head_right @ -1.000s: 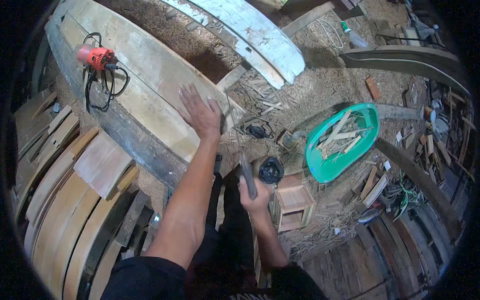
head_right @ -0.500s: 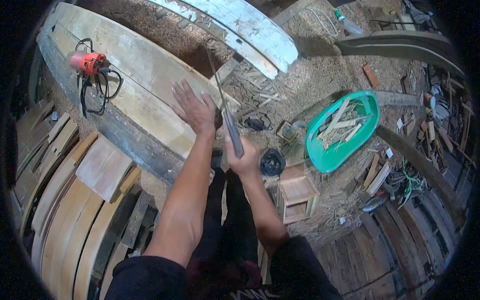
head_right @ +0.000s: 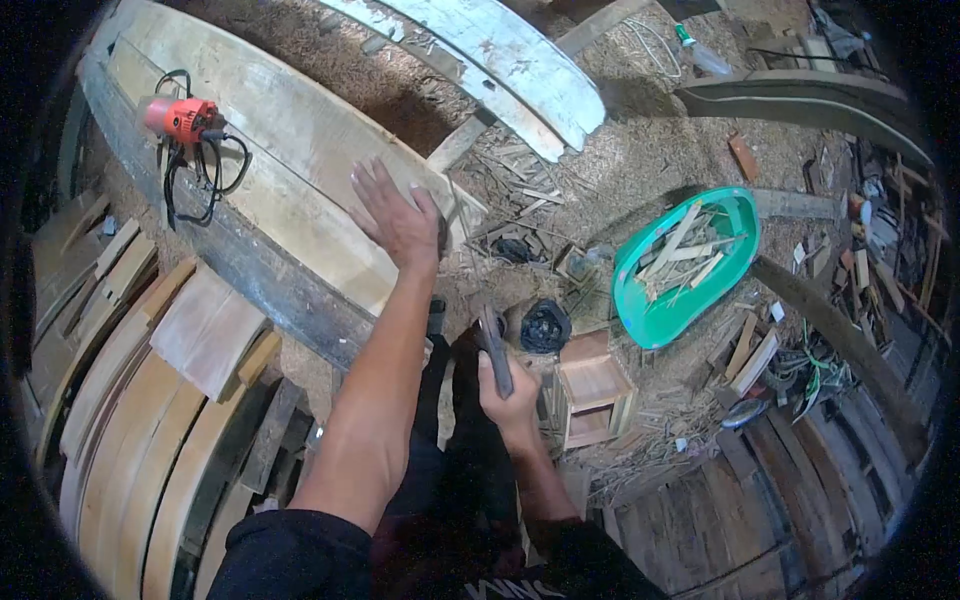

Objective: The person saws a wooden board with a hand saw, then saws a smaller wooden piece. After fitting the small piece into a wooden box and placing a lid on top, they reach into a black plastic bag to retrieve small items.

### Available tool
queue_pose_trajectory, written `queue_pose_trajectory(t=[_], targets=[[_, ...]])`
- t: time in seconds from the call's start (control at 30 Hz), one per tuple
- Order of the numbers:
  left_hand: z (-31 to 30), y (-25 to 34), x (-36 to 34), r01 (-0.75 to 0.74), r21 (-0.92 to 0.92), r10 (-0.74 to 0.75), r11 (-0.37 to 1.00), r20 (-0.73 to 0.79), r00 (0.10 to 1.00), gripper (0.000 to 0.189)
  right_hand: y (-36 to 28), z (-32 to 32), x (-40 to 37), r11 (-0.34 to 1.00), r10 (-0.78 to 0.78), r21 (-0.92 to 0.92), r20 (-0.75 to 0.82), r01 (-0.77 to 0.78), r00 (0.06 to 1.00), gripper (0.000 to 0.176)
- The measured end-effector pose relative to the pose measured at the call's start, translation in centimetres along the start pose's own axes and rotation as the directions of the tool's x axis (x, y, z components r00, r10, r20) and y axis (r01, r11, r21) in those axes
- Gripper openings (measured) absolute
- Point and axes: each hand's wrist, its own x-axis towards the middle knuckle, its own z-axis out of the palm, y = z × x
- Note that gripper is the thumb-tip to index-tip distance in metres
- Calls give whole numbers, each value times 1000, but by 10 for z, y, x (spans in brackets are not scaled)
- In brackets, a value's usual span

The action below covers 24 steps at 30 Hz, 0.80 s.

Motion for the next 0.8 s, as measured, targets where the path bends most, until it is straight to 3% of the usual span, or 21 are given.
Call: queue_pose_trajectory(t=[0.03,0.07,0.13,0.23,0.33,0.4,0.47,0.6,0.63,0.73,0.8], targets=[[0,0,1,3,-3,-3,1000,4,1000,72,-1,0,-5,998,-20,50,-30,22,999,17],[-2,-1,-3,1,-5,-1,1000,14,1000,72,8,2,6,994,106,35,30,-107,994,16],[1,1,3,-17,-7,17,1000,-6,1000,72,12,31,60,990,140,14,52,-141,989,15],[0,-3,-3,-8,20,7,1000,27,1000,74,4,32,57,998,62,-33,12,-61,998,17],[-2,-1,-3,0,4,0,1000,23,1000,70,-3,8,19,999,-16,35,-37,17,999,19],[-6,-5,-9,-3,6,3,1000,30,1000,70,-5,6,9,998,28,55,-19,-27,999,21],[1,2,3,-18,-8,18,1000,-4,1000,70,-6,30,68,994,96,47,34,-97,995,23],[1,-2,-4,-17,12,17,1000,-1,1000,70,1,14,30,998,-51,-22,-20,51,998,22],[0,-2,-5,-17,13,17,1000,4,1000,70,3,6,0,999,23,35,-31,-22,999,21],[-1,-5,-3,-5,0,5,1000,1,1000,70,0,4,5,990,99,103,-41,-95,994,22],[2,3,2,-11,-11,11,1000,-8,1000,70,11,20,49,987,145,64,25,-147,989,22]])
